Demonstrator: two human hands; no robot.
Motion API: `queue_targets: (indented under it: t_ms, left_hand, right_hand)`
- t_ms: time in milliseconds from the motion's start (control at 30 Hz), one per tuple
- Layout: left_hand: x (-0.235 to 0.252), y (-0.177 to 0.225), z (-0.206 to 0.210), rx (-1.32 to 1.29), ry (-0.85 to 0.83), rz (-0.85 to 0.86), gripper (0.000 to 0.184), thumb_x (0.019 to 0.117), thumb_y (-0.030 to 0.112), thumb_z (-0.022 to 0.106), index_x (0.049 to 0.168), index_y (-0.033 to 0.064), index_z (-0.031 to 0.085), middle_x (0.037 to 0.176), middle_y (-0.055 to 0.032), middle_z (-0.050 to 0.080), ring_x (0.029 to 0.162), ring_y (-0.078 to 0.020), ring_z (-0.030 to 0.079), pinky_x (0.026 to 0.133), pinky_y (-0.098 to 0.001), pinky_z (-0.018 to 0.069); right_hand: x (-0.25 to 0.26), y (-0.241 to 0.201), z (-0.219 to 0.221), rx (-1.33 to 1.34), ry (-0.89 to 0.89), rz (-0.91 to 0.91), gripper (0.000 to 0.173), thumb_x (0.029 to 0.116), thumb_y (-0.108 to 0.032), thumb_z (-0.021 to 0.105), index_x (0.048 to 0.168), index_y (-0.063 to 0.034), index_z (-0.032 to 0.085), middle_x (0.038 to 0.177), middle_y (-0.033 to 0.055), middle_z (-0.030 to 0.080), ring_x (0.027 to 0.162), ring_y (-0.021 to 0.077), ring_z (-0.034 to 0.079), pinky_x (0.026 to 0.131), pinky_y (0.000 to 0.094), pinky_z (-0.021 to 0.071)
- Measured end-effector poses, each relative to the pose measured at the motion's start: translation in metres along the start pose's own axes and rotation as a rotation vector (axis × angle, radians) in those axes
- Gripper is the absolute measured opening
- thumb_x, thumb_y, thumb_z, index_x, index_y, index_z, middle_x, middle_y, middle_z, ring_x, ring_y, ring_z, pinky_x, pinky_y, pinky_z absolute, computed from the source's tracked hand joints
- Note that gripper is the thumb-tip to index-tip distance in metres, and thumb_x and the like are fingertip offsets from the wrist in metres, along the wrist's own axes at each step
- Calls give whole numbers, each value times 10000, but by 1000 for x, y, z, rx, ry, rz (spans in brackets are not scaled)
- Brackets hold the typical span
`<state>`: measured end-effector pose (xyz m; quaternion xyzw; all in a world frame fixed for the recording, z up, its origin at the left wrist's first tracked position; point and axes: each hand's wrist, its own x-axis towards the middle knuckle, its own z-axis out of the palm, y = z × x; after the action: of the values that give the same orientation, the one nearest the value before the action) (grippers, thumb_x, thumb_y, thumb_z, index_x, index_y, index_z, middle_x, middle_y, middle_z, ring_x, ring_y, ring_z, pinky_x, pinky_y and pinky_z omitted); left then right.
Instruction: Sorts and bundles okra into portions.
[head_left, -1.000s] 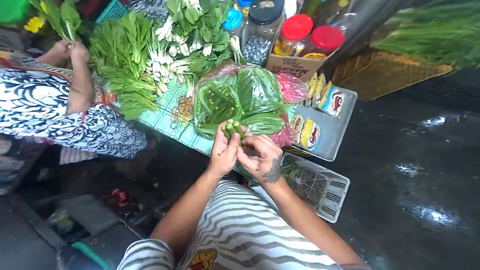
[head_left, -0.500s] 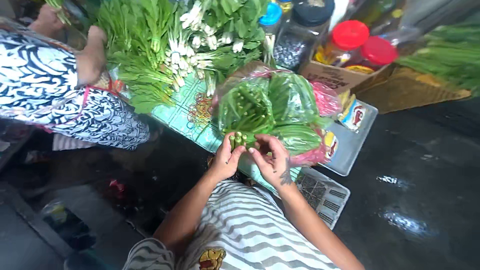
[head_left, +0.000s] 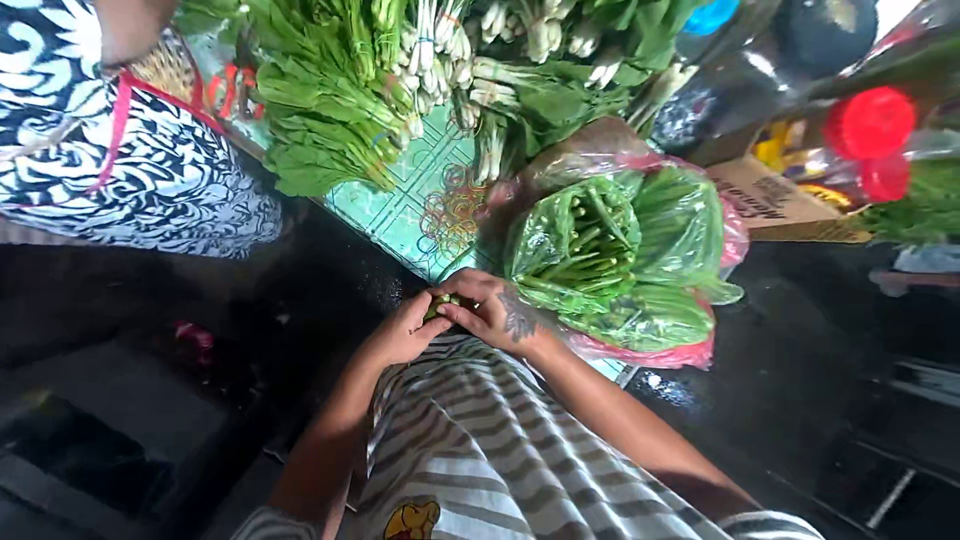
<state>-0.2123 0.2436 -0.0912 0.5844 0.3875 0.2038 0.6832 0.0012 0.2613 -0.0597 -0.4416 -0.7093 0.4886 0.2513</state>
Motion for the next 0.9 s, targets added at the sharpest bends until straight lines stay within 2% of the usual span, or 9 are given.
queue_targets:
  t_ms: [100,167,267,433,533,600,667,767,900]
  left_hand:
    - [-5,-4,-22,-3,-13,-130,406,1061,249,541,1365,-17,497,1034,-89,697,866,-145,701,822,-343,608]
    - [-9,-14,-37,8,45,-187,417,1063,264,533,1378,-5,489,1026,-96,692,856,-152,699,817,-349,606]
    - [-13,-30,-54,-36,150,-182,406,1059,260,540,1374,8,498,1017,-86,697,848,-149,699,807,-341,609]
    - [-7,-30,-68,-62,187,-165,396,1045,252,551,1364,25,493,989,-81,703,828,-156,702,800,-343,608]
    - [6,-20,-66,-82,186,-135,379,1042,241,557,1352,33,493,976,-80,704,828,-154,703,804,-338,607]
    - [16,-12,-62,-89,173,-105,380,1043,229,560,1362,36,485,991,-86,704,827,-155,705,793,-336,612]
    - [26,-4,-59,-83,150,-69,381,1042,219,564,1366,36,482,1004,-84,696,829,-154,701,785,-336,613]
    - [36,2,-53,-85,124,-31,386,1045,231,567,1373,50,475,1010,-75,689,826,-155,696,774,-345,618]
    - [44,9,-41,-58,148,-45,373,1041,229,584,1364,69,492,990,-68,703,814,-164,704,763,-352,622]
  right_hand:
    - [21,11,2,-58,-5,229,421,1009,-390,619,1257,-54,677,1076,87,720,905,171,698,827,392,607]
    - [35,30,7,-342,23,459,512,998,-443,637,1287,-20,632,1158,189,676,977,323,695,870,520,590]
    - [48,63,23,-595,4,654,390,988,-295,659,1284,-43,631,1301,251,572,1012,402,688,831,566,598]
    - [45,70,14,-417,171,583,230,992,-162,619,1122,11,698,1166,225,651,1083,363,655,952,540,553]
    - [41,40,-6,-210,292,502,224,936,-156,686,1086,1,630,955,142,697,826,262,698,748,493,600]
    - [33,27,-27,43,380,409,292,905,-93,701,1143,-26,545,923,98,682,764,198,686,680,411,605]
    - [26,23,-61,297,502,278,289,928,-63,660,1174,-79,510,966,56,678,842,172,694,775,397,617]
    - [15,20,-119,547,676,82,133,968,-80,622,1073,-131,559,955,31,699,914,213,708,881,468,602]
    - [-11,1,-173,621,713,0,111,997,-113,532,1085,-174,560,963,18,682,919,208,685,887,461,580]
